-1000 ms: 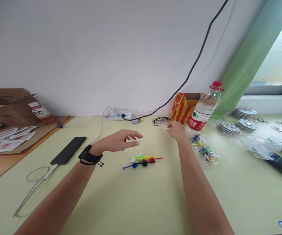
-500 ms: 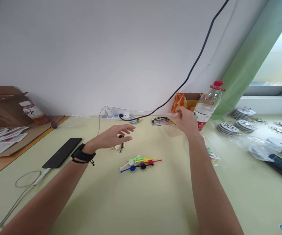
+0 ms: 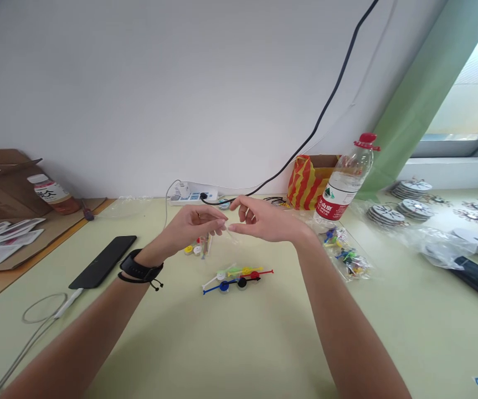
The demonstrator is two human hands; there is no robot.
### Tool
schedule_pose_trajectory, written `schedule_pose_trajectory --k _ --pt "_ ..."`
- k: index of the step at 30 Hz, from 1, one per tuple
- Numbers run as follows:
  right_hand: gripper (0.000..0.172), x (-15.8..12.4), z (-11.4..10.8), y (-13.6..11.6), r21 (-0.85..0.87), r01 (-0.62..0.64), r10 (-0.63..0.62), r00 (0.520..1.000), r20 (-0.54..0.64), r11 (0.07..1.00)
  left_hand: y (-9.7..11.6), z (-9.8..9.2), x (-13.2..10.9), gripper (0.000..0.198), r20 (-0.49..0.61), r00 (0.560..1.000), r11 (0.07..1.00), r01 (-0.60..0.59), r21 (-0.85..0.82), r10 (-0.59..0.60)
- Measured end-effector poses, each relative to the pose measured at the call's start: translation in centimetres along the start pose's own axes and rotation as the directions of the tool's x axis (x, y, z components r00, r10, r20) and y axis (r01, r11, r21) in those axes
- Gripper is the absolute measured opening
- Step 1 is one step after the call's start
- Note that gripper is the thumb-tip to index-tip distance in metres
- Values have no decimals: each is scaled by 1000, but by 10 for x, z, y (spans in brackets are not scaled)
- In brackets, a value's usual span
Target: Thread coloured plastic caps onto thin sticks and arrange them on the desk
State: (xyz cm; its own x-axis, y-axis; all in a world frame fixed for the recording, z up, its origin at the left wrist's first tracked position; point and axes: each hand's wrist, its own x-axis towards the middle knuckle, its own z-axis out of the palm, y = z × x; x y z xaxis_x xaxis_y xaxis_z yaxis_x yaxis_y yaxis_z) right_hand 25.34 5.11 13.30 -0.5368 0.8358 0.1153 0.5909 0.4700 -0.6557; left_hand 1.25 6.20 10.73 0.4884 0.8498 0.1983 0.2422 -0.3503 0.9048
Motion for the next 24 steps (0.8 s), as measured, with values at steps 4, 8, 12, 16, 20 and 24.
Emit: schedule_pose_trajectory --k 4,8,12,16,20,24 --pt "47 -4 -2 -3 -8 10 -10 999 -31 1000 4 -1 -2 33 -27 997 997 68 34 -67" --pt "54 -5 -1 -9 66 77 -74 996 -50 995 5 2 -2 38 -68 991 993 115 35 -113" --pt "35 -1 -1 -5 144 137 -119 985 -124 980 5 0 -2 40 -34 994 994 106 -23 -107" --pt "30 2 -4 9 137 135 -96 960 -262 981 3 -7 -2 43 131 979 983 167 -72 -157" --pt "29 6 -1 13 -41 104 -111 885 -453 994 -3 -10 0 38 117 973 979 201 -1 -200" --pt "20 6 7 0 -155 -2 -93 794 -601 988 -9 -9 4 38 -31 986 986 165 19 -165"
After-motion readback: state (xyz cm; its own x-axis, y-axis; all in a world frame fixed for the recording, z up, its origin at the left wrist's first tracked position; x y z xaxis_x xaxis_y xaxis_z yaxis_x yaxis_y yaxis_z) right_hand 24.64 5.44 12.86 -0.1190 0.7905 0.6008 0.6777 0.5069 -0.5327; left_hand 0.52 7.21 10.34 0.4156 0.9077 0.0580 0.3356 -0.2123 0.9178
